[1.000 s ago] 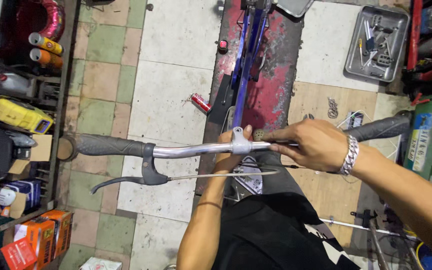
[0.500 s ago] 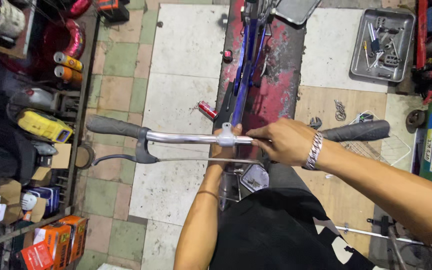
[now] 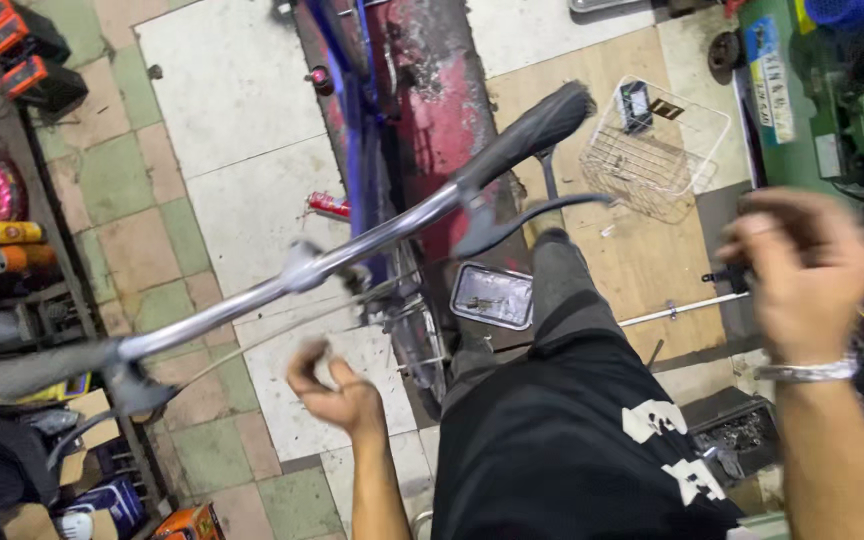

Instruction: The person removes the handlebar from a blue bicycle using a wrench and a hammer. They then use the hammer to tap the stem area and a wrench to loosen the headset bolts on the bicycle frame.

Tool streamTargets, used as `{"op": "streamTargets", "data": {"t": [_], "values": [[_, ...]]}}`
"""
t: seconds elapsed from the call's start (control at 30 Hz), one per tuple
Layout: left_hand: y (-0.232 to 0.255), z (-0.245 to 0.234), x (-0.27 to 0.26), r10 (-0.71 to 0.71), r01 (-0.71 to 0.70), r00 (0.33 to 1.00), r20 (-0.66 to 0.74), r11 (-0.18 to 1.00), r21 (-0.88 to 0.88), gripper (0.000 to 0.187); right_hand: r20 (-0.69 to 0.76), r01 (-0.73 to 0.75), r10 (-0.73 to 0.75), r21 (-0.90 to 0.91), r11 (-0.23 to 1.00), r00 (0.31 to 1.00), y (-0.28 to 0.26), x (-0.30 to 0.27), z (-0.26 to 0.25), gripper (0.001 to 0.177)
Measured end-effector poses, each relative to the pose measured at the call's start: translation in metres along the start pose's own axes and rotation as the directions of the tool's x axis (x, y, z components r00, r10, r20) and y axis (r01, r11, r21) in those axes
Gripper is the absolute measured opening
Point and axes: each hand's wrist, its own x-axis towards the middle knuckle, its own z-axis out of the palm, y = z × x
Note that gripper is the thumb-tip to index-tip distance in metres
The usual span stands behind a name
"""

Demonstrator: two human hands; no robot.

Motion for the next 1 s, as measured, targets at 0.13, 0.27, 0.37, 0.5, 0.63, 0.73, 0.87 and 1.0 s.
{"op": "streamTargets", "data": {"t": [0.13,0.27,0.37,0.5,0.63,0.73,0.87,1.0], "values": [[0.018,0.037,-0.074,-0.304,0.288,0.817,0.490,0.951,0.110,0.021,0.223,-0.321,0.358,-0.186,0.929,0.907,0.108,0.031,-0.008,0.019],[0.028,0.162,-0.134,-0.449,0.217,0.550,0.704,0.891,0.399,0.030,0.459,-0.357,0.512,-0.386,0.851,0.726,0.257,0.083,0.024,0.023],[-0.012,0.293,-0.164,-0.643,0.324,0.344,0.684,0.766,0.556,0.029,0.481,-0.705,0.694,-0.198,0.681,0.536,0.390,0.093,0.062,0.024],[-0.133,0.419,-0.238,-0.695,0.366,0.375,0.613,0.719,0.591,0.023,0.414,-0.761,0.753,-0.187,0.621,0.512,0.540,0.077,0.078,0.026],[-0.303,0.551,-0.296,-0.631,0.168,0.468,0.618,0.750,0.640,0.023,0.237,-0.449,0.542,-0.352,0.821,0.806,0.604,0.075,0.073,0.027],[-0.420,0.640,-0.317,-0.481,-0.056,0.527,0.701,0.803,0.593,0.029,0.304,-0.763,0.776,-0.192,0.618,0.552,0.594,0.077,0.067,0.025],[-0.493,0.749,-0.302,-0.681,-0.017,0.492,0.543,0.616,0.788,0.033,0.494,-0.709,0.807,-0.437,0.553,0.325,0.565,0.108,0.066,0.027],[-0.471,0.790,-0.272,-0.735,-0.087,0.425,0.528,0.548,0.832,0.035,0.494,-0.773,0.869,-0.547,0.321,0.011,0.554,0.137,0.068,0.024]]}}
